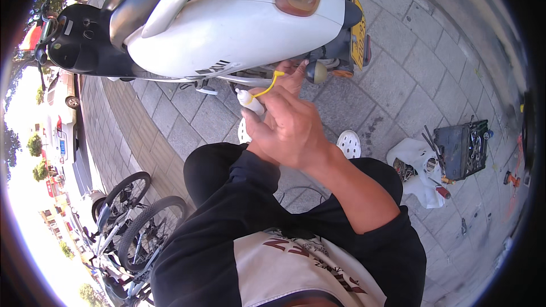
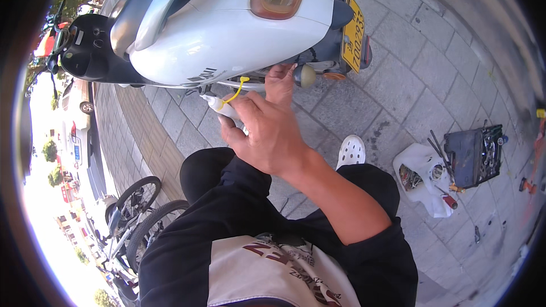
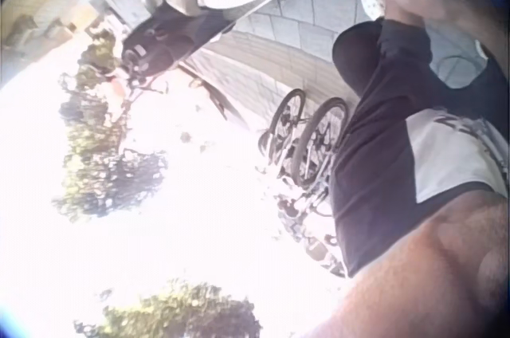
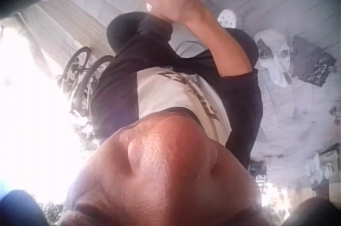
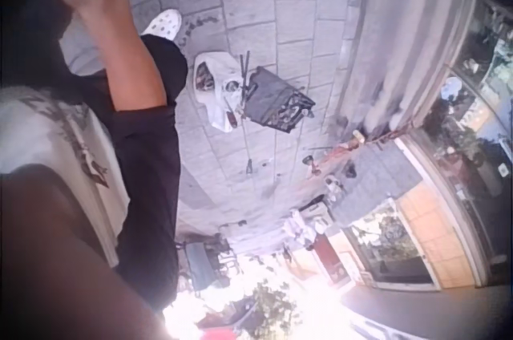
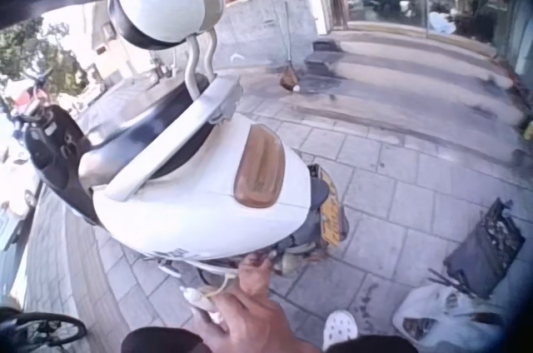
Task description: The person works on the rear of a white scooter, repeatedly handling a small round reflector and applying a substance from a small tube. They wipe the area with a cloth and continue adjusting the reflector and surrounding parts.
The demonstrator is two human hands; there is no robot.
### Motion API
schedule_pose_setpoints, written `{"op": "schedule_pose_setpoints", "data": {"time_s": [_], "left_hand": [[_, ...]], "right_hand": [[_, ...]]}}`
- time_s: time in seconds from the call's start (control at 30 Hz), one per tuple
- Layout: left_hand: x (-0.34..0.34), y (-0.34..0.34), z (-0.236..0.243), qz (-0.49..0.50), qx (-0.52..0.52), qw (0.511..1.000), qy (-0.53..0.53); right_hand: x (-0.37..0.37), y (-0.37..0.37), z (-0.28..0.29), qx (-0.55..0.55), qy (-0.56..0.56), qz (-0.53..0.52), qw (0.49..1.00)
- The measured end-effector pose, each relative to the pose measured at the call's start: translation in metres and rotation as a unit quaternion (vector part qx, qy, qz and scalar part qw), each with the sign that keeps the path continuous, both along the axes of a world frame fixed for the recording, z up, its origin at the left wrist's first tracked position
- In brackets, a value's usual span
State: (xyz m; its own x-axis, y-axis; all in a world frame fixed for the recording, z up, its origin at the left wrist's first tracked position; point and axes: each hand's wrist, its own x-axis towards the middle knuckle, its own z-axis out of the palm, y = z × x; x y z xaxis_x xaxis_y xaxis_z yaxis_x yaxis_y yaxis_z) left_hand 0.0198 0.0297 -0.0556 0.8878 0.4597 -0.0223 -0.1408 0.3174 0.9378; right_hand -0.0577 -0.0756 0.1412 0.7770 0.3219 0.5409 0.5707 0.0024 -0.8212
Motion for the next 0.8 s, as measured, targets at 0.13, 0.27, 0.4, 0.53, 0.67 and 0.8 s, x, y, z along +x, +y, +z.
{"op": "schedule_pose_setpoints", "data": {"time_s": [0.13,0.27,0.4,0.53,0.67,0.8], "left_hand": [[0.005,-0.007,0.002,-0.027,-0.062,0.995,-0.071],[0.008,-0.010,-0.007,-0.014,0.014,1.000,-0.018],[0.014,-0.006,-0.024,-0.034,-0.051,0.993,-0.096],[0.012,-0.015,-0.013,-0.039,-0.025,0.999,-0.012],[0.010,-0.017,-0.007,-0.039,-0.044,0.998,-0.028],[0.008,-0.020,-0.010,-0.029,-0.080,0.994,-0.064]], "right_hand": [[0.001,0.001,0.001,-0.028,-0.008,0.011,1.000],[0.000,0.005,0.002,-0.031,0.018,0.028,0.999],[-0.002,0.008,0.005,-0.052,0.038,0.043,0.997],[-0.002,0.011,-0.002,-0.065,0.029,0.032,0.997],[-0.004,0.014,-0.001,-0.064,0.052,0.043,0.996],[-0.005,0.015,-0.003,-0.103,0.043,0.045,0.993]]}}
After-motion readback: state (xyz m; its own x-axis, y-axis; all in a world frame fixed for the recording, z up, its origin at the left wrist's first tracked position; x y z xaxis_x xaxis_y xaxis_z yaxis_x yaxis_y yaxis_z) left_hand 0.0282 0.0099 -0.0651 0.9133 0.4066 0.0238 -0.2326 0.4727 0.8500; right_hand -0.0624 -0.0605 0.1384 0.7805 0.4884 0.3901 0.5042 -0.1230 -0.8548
